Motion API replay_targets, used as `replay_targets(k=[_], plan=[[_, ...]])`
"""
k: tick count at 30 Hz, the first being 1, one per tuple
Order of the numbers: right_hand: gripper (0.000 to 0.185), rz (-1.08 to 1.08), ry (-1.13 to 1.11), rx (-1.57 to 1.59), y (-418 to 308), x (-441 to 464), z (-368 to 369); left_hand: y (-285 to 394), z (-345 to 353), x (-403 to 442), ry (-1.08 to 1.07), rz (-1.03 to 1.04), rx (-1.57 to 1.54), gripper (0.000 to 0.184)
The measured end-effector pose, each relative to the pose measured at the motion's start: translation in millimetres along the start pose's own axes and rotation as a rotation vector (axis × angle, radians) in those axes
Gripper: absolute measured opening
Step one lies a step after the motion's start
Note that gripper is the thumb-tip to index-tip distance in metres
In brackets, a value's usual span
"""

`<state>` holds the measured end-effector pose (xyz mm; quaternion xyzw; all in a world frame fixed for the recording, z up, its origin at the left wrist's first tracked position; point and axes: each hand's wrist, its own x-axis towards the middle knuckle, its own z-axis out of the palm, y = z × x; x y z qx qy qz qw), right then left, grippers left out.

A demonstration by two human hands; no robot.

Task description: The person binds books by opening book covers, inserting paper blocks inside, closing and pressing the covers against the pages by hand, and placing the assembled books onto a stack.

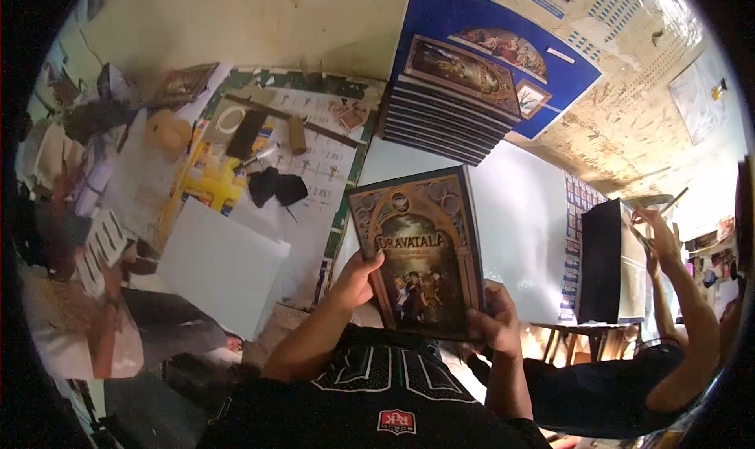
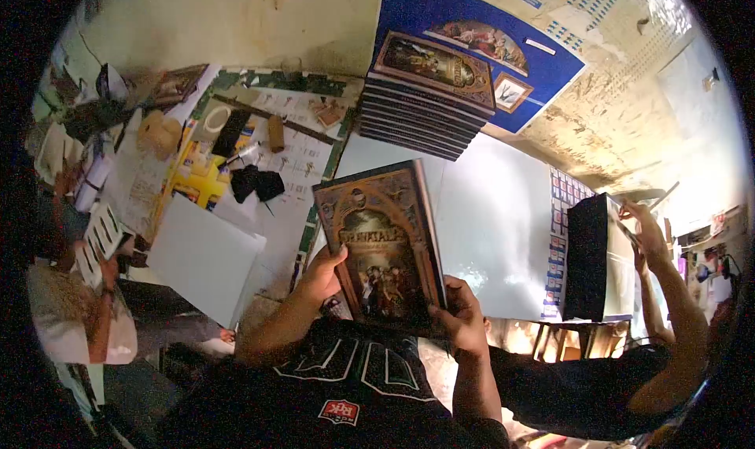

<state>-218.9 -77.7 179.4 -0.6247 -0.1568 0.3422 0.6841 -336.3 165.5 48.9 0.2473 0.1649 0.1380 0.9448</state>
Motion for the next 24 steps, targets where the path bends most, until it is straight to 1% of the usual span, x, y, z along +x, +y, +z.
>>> replay_targets(k=[1,2,3,4,5,6,7,8,9,11,13,14,16,17,19,20,22,23,24], plan=[[0.052,0.003,-0.093,-0.070,-0.4,6.5,-7.4,2.9,-1.3,-1.1,-0.039,0.035,-0.093,0.047],[0.049,0.011,-0.182,-0.137,-0.6,11.2,-14.2,4.3,-5.1,-1.9,-0.035,0.033,-0.067,0.047],[0.051,-0.105,-0.151,-0.273,-15.7,20.4,-1.3,3.4,-13.9,-1.8,0.005,0.028,-0.075,0.045],[0.051,-0.116,-0.146,-0.252,-26.1,29.5,8.4,3.9,-23.7,-0.4,0.040,0.026,-0.083,0.044],[0.051,-0.216,-0.122,-0.338,-36.4,38.9,15.6,4.8,-33.3,1.3,-0.014,0.058,-0.059,0.042],[0.052,-0.318,-0.099,-0.426,-42.6,46.4,17.2,8.3,-29.6,0.2,-0.018,0.065,-0.037,0.042],[0.048,-0.484,-0.094,-0.455,-36.0,59.6,14.9,13.5,-19.6,-2.0,0.034,0.129,0.089,0.042],[0.048,-0.496,-0.099,-0.440,-35.8,64.5,8.9,17.0,-9.9,-4.6,0.089,0.195,0.211,0.041],[0.046,-0.549,-0.112,-0.468,-40.0,69.2,5.7,25.8,38.9,-16.4,0.156,0.280,0.154,0.045],[0.044,-0.616,-0.139,-0.488,-45.0,81.6,0.8,26.9,56.8,-18.9,0.155,0.315,0.154,0.046],[0.044,-0.688,-0.157,-0.377,-43.4,90.8,-8.7,25.4,65.7,-13.9,0.145,0.360,0.182,0.048],[0.044,-0.691,-0.169,-0.369,-44.1,96.0,-14.8,23.3,71.2,-9.8,0.153,0.371,0.186,0.048],[0.045,-0.551,-0.183,-0.269,-44.1,105.1,-26.5,17.8,83.4,-4.3,0.174,0.408,0.180,0.045],[0.045,-0.545,-0.193,-0.264,-43.3,110.6,-29.7,16.1,85.3,-2.2,0.186,0.413,0.180,0.045],[0.043,-0.444,-0.147,-0.194,-41.4,121.0,-33.9,12.8,88.3,1.0,0.209,0.335,0.172,0.043],[0.043,-0.434,-0.161,-0.197,-41.9,125.0,-34.9,9.7,89.8,2.5,0.224,0.339,0.164,0.043],[0.040,-0.279,-0.105,-0.138,-45.0,134.4,-37.2,6.0,98.5,8.5,0.321,0.362,0.346,0.039],[0.040,-0.275,-0.114,-0.148,-41.8,138.9,-39.5,1.3,84.7,11.3,0.327,0.366,0.334,0.039],[0.039,-0.172,-0.087,-0.047,-36.3,146.3,-44.3,-4.7,60.7,16.8,0.335,0.348,0.425,0.037]])
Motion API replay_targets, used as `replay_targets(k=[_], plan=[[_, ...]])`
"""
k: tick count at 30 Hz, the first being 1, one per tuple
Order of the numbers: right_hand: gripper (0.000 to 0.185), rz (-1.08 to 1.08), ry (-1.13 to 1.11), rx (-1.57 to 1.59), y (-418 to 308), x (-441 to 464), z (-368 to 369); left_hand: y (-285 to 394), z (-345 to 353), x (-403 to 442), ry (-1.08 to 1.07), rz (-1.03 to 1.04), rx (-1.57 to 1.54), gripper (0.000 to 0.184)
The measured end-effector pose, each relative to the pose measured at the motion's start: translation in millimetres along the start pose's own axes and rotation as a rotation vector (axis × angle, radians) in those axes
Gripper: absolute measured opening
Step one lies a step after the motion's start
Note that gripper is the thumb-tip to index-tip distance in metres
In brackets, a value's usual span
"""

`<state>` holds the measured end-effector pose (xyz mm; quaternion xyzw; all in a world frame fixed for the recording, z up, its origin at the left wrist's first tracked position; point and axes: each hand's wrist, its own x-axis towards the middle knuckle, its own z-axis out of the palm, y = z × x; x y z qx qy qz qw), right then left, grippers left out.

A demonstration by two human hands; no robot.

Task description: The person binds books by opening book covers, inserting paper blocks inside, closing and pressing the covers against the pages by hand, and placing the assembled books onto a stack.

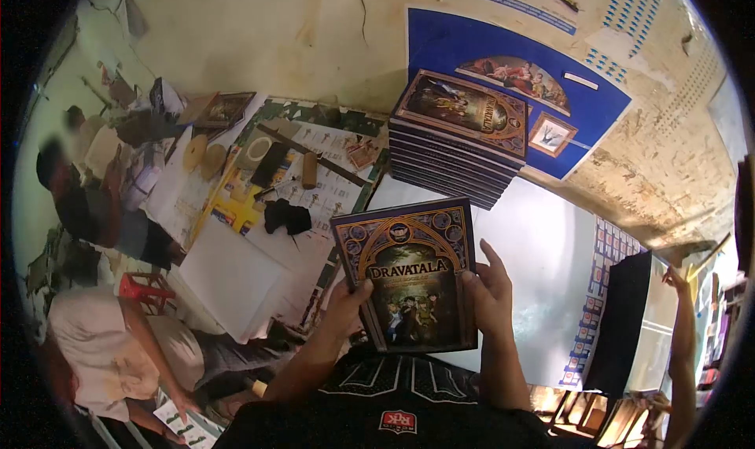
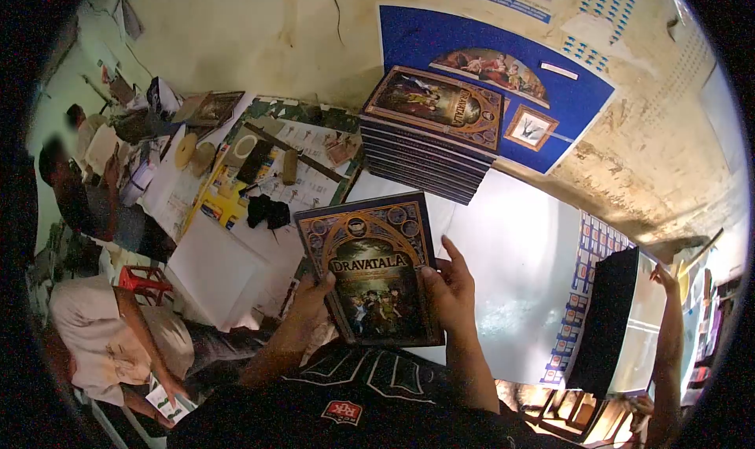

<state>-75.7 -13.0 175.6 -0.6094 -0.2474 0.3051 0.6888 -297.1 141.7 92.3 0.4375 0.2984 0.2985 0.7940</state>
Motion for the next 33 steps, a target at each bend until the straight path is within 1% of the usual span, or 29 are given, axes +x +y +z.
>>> replay_targets(k=[1,2,4,5,7,8,10,11,12,13,14,16,18,20,22,24,25,27,28,30,31,32,33], plan=[[0.038,0.102,0.035,0.101,6.3,5.0,-5.5,-8.5,-6.0,5.0,-0.009,-0.005,0.092,0.035],[0.038,0.107,0.025,0.093,10.8,10.8,-13.3,-18.0,-11.0,9.5,0.001,-0.004,0.083,0.035],[0.036,0.168,0.038,0.120,8.8,21.1,-20.8,-16.1,-9.3,16.3,0.083,-0.104,0.026,0.031],[0.036,0.234,0.033,0.106,4.1,22.8,-24.6,-17.2,-6.6,16.6,0.091,-0.108,0.021,0.031],[0.036,0.248,0.038,0.096,-1.7,29.2,-25.7,-5.4,15.8,16.5,0.125,-0.147,0.116,0.030],[0.036,0.257,0.048,0.092,-5.3,32.7,-26.5,-7.7,15.2,20.1,0.128,-0.149,0.106,0.030],[0.035,0.241,0.039,0.016,-15.0,42.5,-24.9,-14.5,10.9,29.3,0.046,-0.146,0.207,0.029],[0.033,0.236,0.019,0.019,-19.3,49.0,-25.6,-18.6,9.9,32.2,0.048,-0.147,0.197,0.029],[0.031,0.229,-0.004,0.023,-25.3,57.5,-24.9,-21.8,11.4,36.5,0.020,-0.074,0.208,0.029],[0.032,0.183,-0.045,-0.046,-38.6,67.4,-21.3,-22.6,15.1,40.5,-0.005,-0.002,0.219,0.028],[0.031,0.186,-0.042,-0.101,-43.7,80.1,-20.4,-24.0,19.5,44.9,0.001,-0.001,0.211,0.028],[0.032,0.062,-0.087,-0.498,-67.4,114.2,-20.4,-19.8,36.8,64.1,0.043,0.029,0.093,0.027],[0.035,0.003,-0.080,-0.463,-105.7,143.0,5.3,-9.9,55.7,92.2,0.044,0.069,0.020,0.027],[0.038,-0.170,-0.195,-0.912,-135.5,195.0,3.4,15.0,81.7,118.8,0.055,0.079,0.031,0.027],[0.041,-0.371,-0.310,-0.969,-114.1,292.4,-31.8,34.7,98.0,147.3,0.033,0.064,0.055,0.027],[0.047,-0.262,-0.398,-1.088,-142.9,334.2,-16.1,45.4,113.0,173.7,0.002,0.047,0.082,0.027],[0.047,-0.278,-0.394,-1.088,-144.0,358.0,-10.8,49.7,118.6,189.0,0.013,0.002,0.027,0.026],[0.049,-0.428,-0.393,-1.163,-120.2,405.1,-5.4,53.7,125.3,215.8,0.043,-0.066,-0.079,0.026],[0.049,-0.438,-0.390,-1.161,-116.0,419.8,-2.4,56.9,127.2,229.3,0.040,-0.057,-0.076,0.026],[0.050,-0.450,-0.334,-1.150,-93.1,441.5,-2.4,58.6,124.7,247.7,0.113,-0.099,-0.118,0.024],[0.048,-0.423,-0.308,-1.049,-81.3,448.4,-1.1,66.0,123.8,250.8,0.099,-0.115,-0.097,0.025],[0.048,-0.421,-0.296,-1.042,-78.6,456.3,-6.5,73.0,125.6,254.1,0.092,-0.118,-0.086,0.025],[0.048,-0.518,-0.256,-1.020,-87.7,445.1,1.1,79.7,129.7,252.5,0.102,-0.134,-0.102,0.026]])
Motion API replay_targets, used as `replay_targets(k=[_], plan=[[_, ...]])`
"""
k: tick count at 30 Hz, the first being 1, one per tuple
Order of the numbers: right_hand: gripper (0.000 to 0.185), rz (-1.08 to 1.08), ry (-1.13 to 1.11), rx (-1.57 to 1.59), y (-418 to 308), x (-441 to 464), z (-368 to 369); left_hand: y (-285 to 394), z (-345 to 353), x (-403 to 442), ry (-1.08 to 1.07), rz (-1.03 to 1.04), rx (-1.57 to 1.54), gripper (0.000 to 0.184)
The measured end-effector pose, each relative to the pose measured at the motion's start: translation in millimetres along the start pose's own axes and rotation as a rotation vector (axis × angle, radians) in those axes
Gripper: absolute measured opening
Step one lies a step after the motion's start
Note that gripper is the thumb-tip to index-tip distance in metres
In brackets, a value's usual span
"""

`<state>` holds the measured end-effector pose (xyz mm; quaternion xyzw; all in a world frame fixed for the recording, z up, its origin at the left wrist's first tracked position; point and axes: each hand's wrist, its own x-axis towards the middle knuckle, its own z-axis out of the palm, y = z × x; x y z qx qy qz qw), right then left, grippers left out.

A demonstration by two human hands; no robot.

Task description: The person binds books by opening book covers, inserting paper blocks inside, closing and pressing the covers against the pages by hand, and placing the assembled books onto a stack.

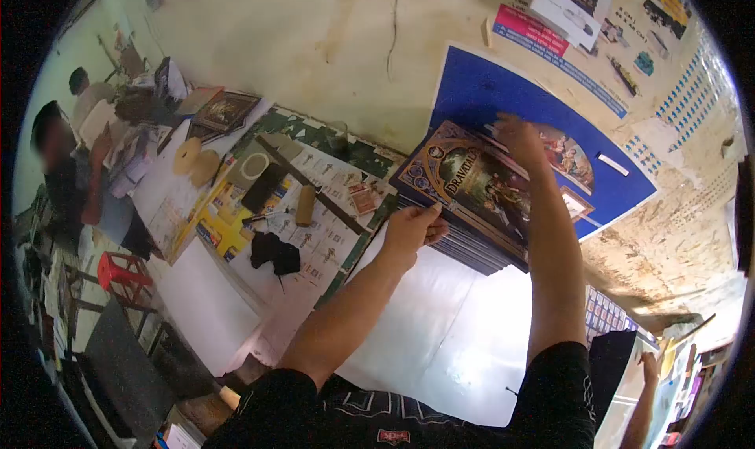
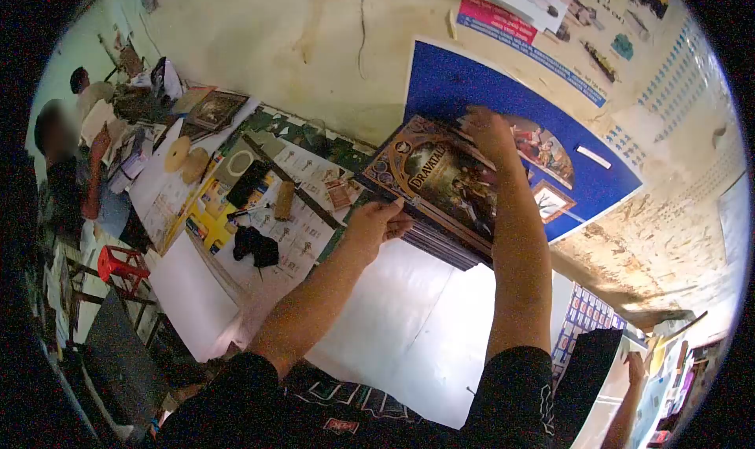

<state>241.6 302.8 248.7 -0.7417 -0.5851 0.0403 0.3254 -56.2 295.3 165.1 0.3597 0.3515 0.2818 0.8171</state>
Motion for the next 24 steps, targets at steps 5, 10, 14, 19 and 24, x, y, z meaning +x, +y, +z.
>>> replay_targets(k=[5,10,14,19,24], plan=[[0.053,0.034,-0.072,0.017,-67.2,-101.8,-47.4,2.2,-5.4,-10.0,-0.036,0.023,0.055,0.033],[0.077,0.310,-0.089,-0.281,-60.3,-230.2,-53.2,45.0,-68.8,13.0,0.165,0.718,1.099,0.072],[0.088,0.358,-0.136,-0.404,-53.7,-246.3,-42.8,113.5,-29.7,18.0,0.104,0.683,1.789,0.084],[0.066,0.545,-0.159,-0.347,-39.5,-225.8,-46.4,131.8,3.2,28.0,-0.164,0.404,1.780,0.065],[0.055,0.513,-0.134,-0.194,-12.5,-211.4,-49.7,118.5,-2.9,64.2,-0.185,0.365,1.695,0.062]])
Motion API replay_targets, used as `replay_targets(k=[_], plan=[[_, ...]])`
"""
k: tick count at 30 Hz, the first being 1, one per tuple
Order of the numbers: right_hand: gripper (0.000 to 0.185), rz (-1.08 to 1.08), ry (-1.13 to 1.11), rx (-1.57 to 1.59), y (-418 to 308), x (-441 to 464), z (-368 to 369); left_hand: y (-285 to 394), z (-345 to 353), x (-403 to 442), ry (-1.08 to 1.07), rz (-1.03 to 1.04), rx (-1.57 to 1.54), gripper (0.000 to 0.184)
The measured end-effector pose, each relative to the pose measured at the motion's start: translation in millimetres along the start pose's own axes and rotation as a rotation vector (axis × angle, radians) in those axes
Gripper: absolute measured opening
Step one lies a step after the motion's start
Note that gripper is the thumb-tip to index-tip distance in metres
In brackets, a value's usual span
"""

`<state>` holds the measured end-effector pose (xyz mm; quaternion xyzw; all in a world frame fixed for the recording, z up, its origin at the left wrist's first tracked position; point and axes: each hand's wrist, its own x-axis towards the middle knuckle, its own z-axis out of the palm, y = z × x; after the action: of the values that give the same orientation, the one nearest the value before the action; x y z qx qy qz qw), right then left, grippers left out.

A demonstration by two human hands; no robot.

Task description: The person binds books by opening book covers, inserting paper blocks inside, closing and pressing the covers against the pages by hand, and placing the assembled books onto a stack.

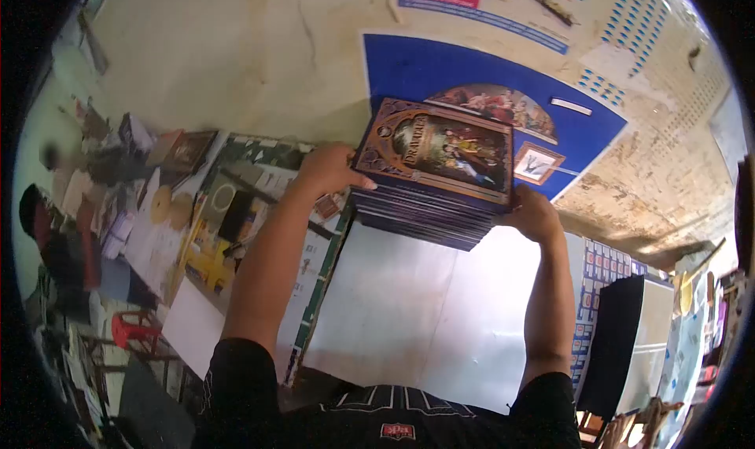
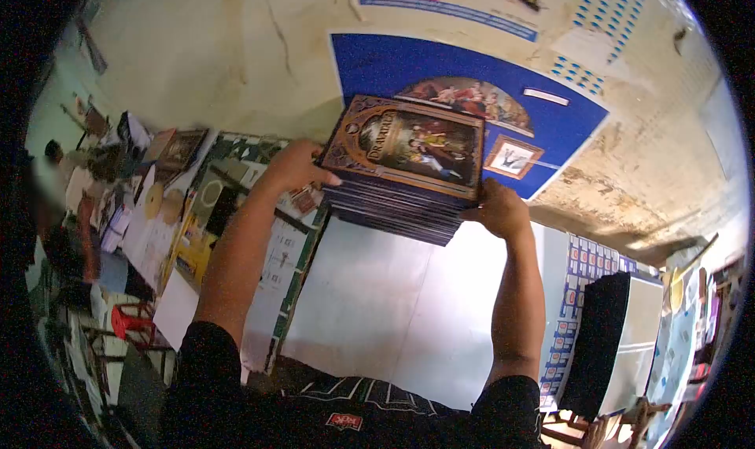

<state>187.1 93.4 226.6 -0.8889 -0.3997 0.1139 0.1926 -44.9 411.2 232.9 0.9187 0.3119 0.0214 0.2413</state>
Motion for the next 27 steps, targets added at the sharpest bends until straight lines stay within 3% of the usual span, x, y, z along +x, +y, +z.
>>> replay_targets(k=[2,3,5,7,11,17,18,19,20,21,22,23,24,25,26,27], plan=[[0.060,0.012,-0.052,0.192,10.3,8.3,8.8,-6.4,-0.1,-1.6,-0.080,-0.063,-0.048,0.063],[0.063,-0.011,-0.080,0.301,17.5,10.9,13.2,-7.6,-0.7,-4.2,-0.096,0.019,-0.071,0.070],[0.092,-0.147,-0.161,0.569,34.3,11.1,18.6,-9.4,0.2,-4.1,-0.100,0.085,-0.095,0.078],[0.088,-0.178,-0.161,0.747,26.6,18.3,35.5,-12.0,7.7,2.6,-0.035,-0.110,-0.854,0.108],[0.082,-0.209,-0.085,1.481,9.3,35.4,52.1,0.0,20.2,17.2,-0.071,-0.227,-1.222,0.122],[0.089,-0.185,-0.002,1.323,15.3,36.9,61.1,-25.5,37.9,39.7,-0.213,-0.172,-1.310,0.114],[0.078,-0.278,-0.012,1.281,22.4,43.9,62.1,-17.5,23.7,26.1,-0.256,-0.163,-1.361,0.111],[0.077,-0.234,0.075,1.400,0.3,35.4,55.6,-9.5,11.8,11.2,-0.294,-0.151,-1.416,0.108],[0.077,-0.333,0.007,0.839,67.9,72.2,69.6,-16.0,20.0,12.7,-0.074,-0.137,-1.329,0.106],[0.074,-0.045,0.191,1.542,48.4,55.4,62.9,-28.2,29.6,11.3,0.130,-0.132,-1.228,0.104],[0.071,-0.065,0.466,1.310,53.7,43.2,71.0,-36.3,25.3,-4.2,0.278,-0.108,-1.147,0.099],[0.066,-0.018,0.549,1.165,60.0,23.3,68.9,-51.3,30.7,-24.0,0.297,-0.138,-1.150,0.099],[0.058,0.068,0.626,1.127,84.3,12.9,72.8,-66.5,38.6,-50.0,0.510,-0.096,-0.893,0.097],[0.050,0.067,0.752,0.763,104.8,-3.1,83.1,-81.1,46.0,-75.9,0.703,-0.048,-0.620,0.095],[0.048,0.174,0.902,1.156,97.7,-22.0,91.8,-108.5,64.2,-105.3,0.699,-0.223,-0.386,0.092],[0.044,0.203,0.882,1.143,92.6,-46.4,103.6,-138.0,89.5,-132.6,0.685,-0.384,-0.153,0.089]])
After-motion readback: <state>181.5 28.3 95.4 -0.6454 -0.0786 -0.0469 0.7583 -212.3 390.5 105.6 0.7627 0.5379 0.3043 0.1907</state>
